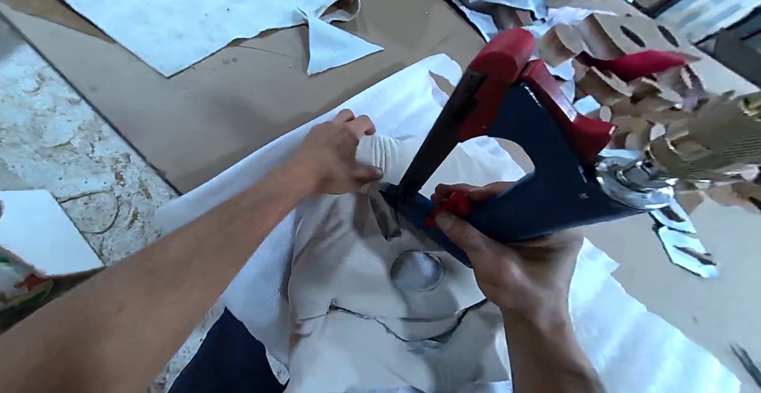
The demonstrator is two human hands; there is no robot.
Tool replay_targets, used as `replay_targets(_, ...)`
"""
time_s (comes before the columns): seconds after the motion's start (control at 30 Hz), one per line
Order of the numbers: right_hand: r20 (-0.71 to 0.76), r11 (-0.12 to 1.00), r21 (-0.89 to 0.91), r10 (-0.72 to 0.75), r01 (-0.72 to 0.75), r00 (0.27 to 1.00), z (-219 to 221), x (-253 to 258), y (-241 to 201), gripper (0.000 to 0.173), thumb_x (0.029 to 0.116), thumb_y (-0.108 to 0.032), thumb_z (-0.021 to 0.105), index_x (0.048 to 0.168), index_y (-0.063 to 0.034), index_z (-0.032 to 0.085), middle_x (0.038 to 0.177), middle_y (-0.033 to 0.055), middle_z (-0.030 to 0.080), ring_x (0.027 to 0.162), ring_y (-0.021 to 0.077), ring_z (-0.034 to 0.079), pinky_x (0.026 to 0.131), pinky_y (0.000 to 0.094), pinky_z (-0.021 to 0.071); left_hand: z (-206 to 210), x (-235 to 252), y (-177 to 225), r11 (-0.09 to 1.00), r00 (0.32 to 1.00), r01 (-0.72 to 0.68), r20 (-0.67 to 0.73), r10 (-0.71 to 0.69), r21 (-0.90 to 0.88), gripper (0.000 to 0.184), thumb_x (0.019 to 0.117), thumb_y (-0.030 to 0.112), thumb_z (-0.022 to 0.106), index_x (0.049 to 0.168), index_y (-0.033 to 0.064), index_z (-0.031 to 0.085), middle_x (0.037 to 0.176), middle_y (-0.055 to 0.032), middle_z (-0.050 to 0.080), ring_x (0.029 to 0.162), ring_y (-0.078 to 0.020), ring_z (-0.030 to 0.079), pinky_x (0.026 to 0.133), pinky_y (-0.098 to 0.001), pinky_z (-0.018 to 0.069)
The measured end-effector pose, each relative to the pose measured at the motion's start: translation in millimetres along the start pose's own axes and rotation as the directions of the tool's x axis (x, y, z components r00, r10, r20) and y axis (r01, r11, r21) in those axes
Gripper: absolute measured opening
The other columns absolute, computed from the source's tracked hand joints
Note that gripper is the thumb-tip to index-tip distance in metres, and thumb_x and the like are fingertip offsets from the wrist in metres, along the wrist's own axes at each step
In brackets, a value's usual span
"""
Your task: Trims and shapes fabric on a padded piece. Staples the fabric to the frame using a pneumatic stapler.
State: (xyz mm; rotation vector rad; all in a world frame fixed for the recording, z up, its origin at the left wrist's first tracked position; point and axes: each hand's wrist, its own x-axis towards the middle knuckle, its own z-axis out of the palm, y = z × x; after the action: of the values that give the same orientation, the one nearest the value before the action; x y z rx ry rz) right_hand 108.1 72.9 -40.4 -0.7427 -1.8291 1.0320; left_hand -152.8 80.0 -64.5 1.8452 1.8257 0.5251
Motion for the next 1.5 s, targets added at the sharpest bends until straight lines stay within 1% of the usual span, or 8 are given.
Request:
replay_targets(0.13, -0.014, 0.996, -0.083, 0.03, -0.031, 0.999, 15.2, 3.4, -2.7, 0.035, 0.0806, -0.005, 0.08, 0.112, -0.0098, 0.065, 0.106, 0.0064, 0.077, 0.096, 0.0237, 0.076, 0.084, 0.0392, 0.0662, 15.0, -5.8, -20.1, 0.991, 0.982, -0.057, -0.183, 0.034, -0.121, 0.044, 0.0905, 0.041, 0.073, 0.125, 0.0131, 0.07, 0.107, -0.0095, 0.067, 0.093, -0.0245, 0.067, 0.078, -0.0489, 0.0556)
replay_targets(0.4, 0.108, 0.994, -0.111, 0.012, 0.0, 0.994, 18.0, 13.4, 3.9, 0.036, 0.0848, -0.009, 0.08, 0.117, -0.0169, 0.065, 0.109, 0.0058, 0.075, 0.099, 0.0244, 0.074, 0.086, 0.0398, 0.0648, 31.5, -11.7, -24.2, 0.969, 0.93, -0.144, -0.362, 0.063, -0.202, 0.033, 0.092, 0.025, 0.068, 0.12, 0.0101, 0.073, 0.1, -0.0101, 0.07, 0.092, -0.0256, 0.068, 0.078, -0.0462, 0.055)
replay_targets(0.57, 0.285, 0.998, -0.059, -0.004, 0.022, 0.958, -1.2, 34.8, 17.9, 0.034, 0.0885, -0.013, 0.078, 0.118, -0.0208, 0.064, 0.11, 0.0019, 0.074, 0.101, 0.0226, 0.073, 0.088, 0.0392, 0.0642, 35.2, -14.5, -21.7, 0.966, 0.916, -0.142, -0.397, 0.046, -0.217, 0.031, 0.091, 0.023, 0.068, 0.118, 0.0101, 0.074, 0.099, -0.0093, 0.07, 0.091, -0.0247, 0.068, 0.077, -0.0439, 0.0552)
replay_targets(0.97, 0.376, 0.999, 0.022, -0.032, 0.025, 0.926, -4.8, 55.7, 26.6, 0.033, 0.0891, -0.01, 0.076, 0.119, -0.019, 0.065, 0.114, 0.0019, 0.075, 0.102, 0.0192, 0.074, 0.089, 0.0333, 0.0634, 37.3, -14.8, -20.5, 0.972, 0.907, -0.129, -0.421, 0.034, -0.198, 0.029, 0.0907, 0.022, 0.067, 0.117, 0.0094, 0.073, 0.098, -0.0087, 0.068, 0.089, -0.0238, 0.066, 0.076, -0.0407, 0.0542)
replay_targets(1.23, 0.388, 0.997, 0.078, -0.015, -0.016, 0.922, -9.6, 57.4, 28.7, 0.032, 0.0862, -0.009, 0.078, 0.115, -0.0158, 0.067, 0.106, 0.0062, 0.074, 0.095, 0.0233, 0.073, 0.084, 0.0393, 0.0641, 33.8, -14.4, -22.8, 0.967, 0.922, -0.127, -0.387, 0.033, -0.221, 0.03, 0.0917, 0.023, 0.067, 0.118, 0.0098, 0.072, 0.1, -0.0093, 0.068, 0.092, -0.0238, 0.067, 0.078, -0.0432, 0.0546)
replay_targets(1.33, 0.277, 0.998, 0.057, 0.024, -0.041, 0.961, -15.9, 49.1, 7.1, 0.033, 0.0835, -0.006, 0.08, 0.113, -0.0136, 0.067, 0.113, 0.009, 0.075, 0.103, 0.0272, 0.073, 0.091, 0.0419, 0.0635, 22.4, -12.6, -21.5, 0.968, 0.966, -0.07, -0.26, 0.005, -0.243, 0.033, 0.0947, 0.025, 0.067, 0.124, 0.0104, 0.07, 0.107, -0.0104, 0.066, 0.098, -0.0253, 0.066, 0.082, -0.0462, 0.0553)
replay_targets(1.43, -0.053, 0.997, -0.006, 0.075, -0.076, 0.996, -17.3, 16.4, -25.7, 0.038, 0.0799, -0.005, 0.081, 0.114, -0.0142, 0.066, 0.115, 0.0089, 0.075, 0.105, 0.0287, 0.074, 0.092, 0.0441, 0.0637, 2.9, -4.4, -22.9, 0.972, 0.996, -0.039, -0.083, 0.02, -0.231, 0.037, 0.0956, 0.026, 0.068, 0.129, 0.0095, 0.066, 0.114, -0.0149, 0.064, 0.101, -0.0305, 0.066, 0.085, -0.0517, 0.0554)
replay_targets(1.5, -0.311, 0.99, -0.026, 0.123, -0.138, 0.943, -10.3, -17.0, -54.6, 0.039, 0.0765, -0.005, 0.083, 0.11, -0.0132, 0.066, 0.112, 0.0096, 0.075, 0.102, 0.0296, 0.074, 0.09, 0.0464, 0.0643, -11.9, 5.5, -21.8, 0.983, 0.997, -0.062, 0.034, 0.069, -0.172, 0.039, 0.0916, 0.027, 0.069, 0.127, 0.0092, 0.066, 0.118, -0.0163, 0.065, 0.105, -0.0332, 0.066, 0.085, -0.0562, 0.0556)
